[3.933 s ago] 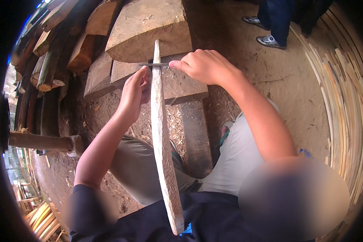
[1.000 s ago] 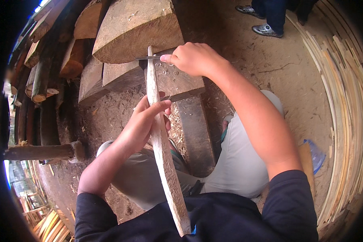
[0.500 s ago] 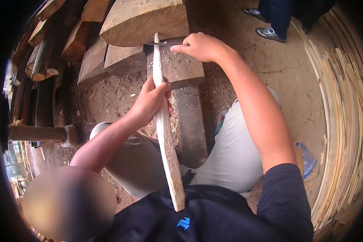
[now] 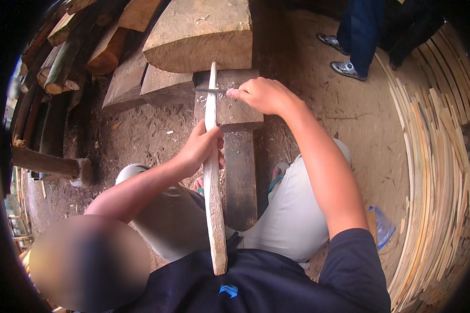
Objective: The person uses a knife to shave and smooth a long, thin piece of wood held between their legs. They repeatedly scrape the surface to remove thin shavings, occasionally pausing to inspect the wood.
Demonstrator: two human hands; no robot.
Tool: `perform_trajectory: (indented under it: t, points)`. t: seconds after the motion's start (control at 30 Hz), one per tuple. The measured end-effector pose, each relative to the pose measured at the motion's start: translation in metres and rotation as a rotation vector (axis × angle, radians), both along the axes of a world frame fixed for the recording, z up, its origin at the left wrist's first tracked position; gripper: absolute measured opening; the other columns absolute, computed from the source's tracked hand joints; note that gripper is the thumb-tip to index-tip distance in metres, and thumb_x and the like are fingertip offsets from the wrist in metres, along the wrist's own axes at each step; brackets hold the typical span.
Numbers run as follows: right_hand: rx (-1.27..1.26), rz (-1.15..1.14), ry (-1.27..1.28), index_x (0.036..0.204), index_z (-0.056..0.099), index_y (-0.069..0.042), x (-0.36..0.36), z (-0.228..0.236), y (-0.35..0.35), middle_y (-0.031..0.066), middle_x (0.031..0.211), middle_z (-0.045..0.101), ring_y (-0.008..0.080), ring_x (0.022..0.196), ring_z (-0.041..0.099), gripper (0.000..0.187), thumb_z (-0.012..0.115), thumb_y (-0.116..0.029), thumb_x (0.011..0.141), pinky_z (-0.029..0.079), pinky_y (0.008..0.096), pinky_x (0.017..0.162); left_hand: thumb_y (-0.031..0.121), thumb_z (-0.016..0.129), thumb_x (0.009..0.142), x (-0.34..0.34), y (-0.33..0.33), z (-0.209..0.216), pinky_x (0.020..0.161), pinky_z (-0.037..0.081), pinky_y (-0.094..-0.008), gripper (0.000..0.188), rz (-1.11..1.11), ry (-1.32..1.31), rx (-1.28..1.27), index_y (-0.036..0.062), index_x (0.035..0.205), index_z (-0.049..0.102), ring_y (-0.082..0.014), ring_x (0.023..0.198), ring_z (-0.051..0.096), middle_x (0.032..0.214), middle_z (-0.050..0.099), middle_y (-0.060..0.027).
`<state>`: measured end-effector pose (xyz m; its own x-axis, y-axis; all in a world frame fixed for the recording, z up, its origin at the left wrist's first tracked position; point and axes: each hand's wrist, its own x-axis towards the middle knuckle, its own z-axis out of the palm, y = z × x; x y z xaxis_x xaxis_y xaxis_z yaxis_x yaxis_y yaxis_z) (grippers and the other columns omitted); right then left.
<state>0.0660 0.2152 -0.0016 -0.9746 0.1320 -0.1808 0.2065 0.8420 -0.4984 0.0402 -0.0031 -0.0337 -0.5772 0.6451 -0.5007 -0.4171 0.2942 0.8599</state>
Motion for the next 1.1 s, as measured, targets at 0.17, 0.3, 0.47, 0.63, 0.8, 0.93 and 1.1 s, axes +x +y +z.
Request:
perform_trajectory:
  t: [0.17,0.3,0.47,0.63,0.8,0.93,1.1]
  points:
    - [0.057,0.008,-0.082,0.089,0.07,-0.003,-0.001,0.007,-0.003,0.0231,0.085,0.068,0.0437,0.088,0.065,0.062,0.045,-0.059,0.098,0.049,0.0482,0.08,0.016,0.047,0.095,-0.001,0.002,0.004,0.047,0.053,-0.0425,0.02,0.022,-0.146,0.011,0.0039,0.108,0.037,-0.0253,0.049,0.057,0.082,0.05,-0.0111]
    - [0.069,-0.02,-0.092,0.094,0.071,-0.004,-0.004,0.0,0.005,0.0247,0.089,0.068,0.0448,0.092,0.064,0.059,0.044,-0.056,0.099,0.049,0.0492,0.083,0.016,0.049,0.092,-0.006,0.007,0.001,0.052,0.05,-0.0409,0.024,0.01,-0.172,-0.029,0.0044,0.109,0.038,-0.0256,0.056,0.059,0.085,0.051,-0.0124]
    - [0.034,-0.008,-0.093,0.091,0.065,-0.001,-0.006,-0.008,0.008,0.0247,0.079,0.063,0.046,0.085,0.061,0.058,0.044,-0.055,0.1,0.047,0.0489,0.076,0.034,0.052,0.092,-0.019,0.012,-0.011,0.076,0.047,-0.0406,0.044,0.163,0.023,-0.095,0.0048,0.123,0.043,-0.0199,0.081,0.058,0.109,0.051,-0.0086]
    - [0.045,-0.017,-0.13,0.09,0.065,-0.002,-0.009,-0.004,0.004,0.0238,0.076,0.062,0.0456,0.082,0.061,0.055,0.044,-0.051,0.101,0.047,0.0487,0.074,0.04,0.051,0.096,-0.068,0.013,-0.02,0.069,0.034,-0.0269,0.032,0.245,0.064,-0.005,0.0088,0.092,0.05,-0.0118,0.074,0.038,0.084,0.043,0.0008]
    - [0.104,-0.013,-0.016,0.082,0.068,-0.001,-0.009,-0.01,-0.001,0.0239,0.082,0.067,0.0447,0.084,0.064,0.057,0.045,-0.05,0.101,0.05,0.051,0.075,0.042,0.048,0.101,-0.067,0.022,-0.03,0.062,0.027,-0.026,0.031,0.253,0.051,0.084,0.0157,0.084,0.047,-0.0079,0.067,0.033,0.073,0.036,0.0063]
    - [0.128,0.016,0.031,0.081,0.065,-0.001,-0.013,-0.009,-0.001,0.0216,0.065,0.058,0.0431,0.067,0.058,0.054,0.049,-0.049,0.1,0.046,0.0475,0.065,0.043,0.047,0.101,-0.074,0.029,-0.033,0.055,0.027,-0.0246,0.03,0.35,0.033,0.208,0.019,0.084,0.047,-0.0049,0.062,0.035,0.072,0.039,0.0088]
    - [0.147,0.086,0.057,0.079,0.064,-0.002,-0.02,-0.02,0.01,0.0207,0.063,0.056,0.0426,0.064,0.056,0.052,0.051,-0.047,0.1,0.045,0.0471,0.061,0.039,0.047,0.102,-0.074,0.036,-0.048,0.055,0.029,-0.0252,0.027,0.411,0.122,0.255,0.0179,0.085,0.048,-0.005,0.064,0.038,0.076,0.044,0.008]
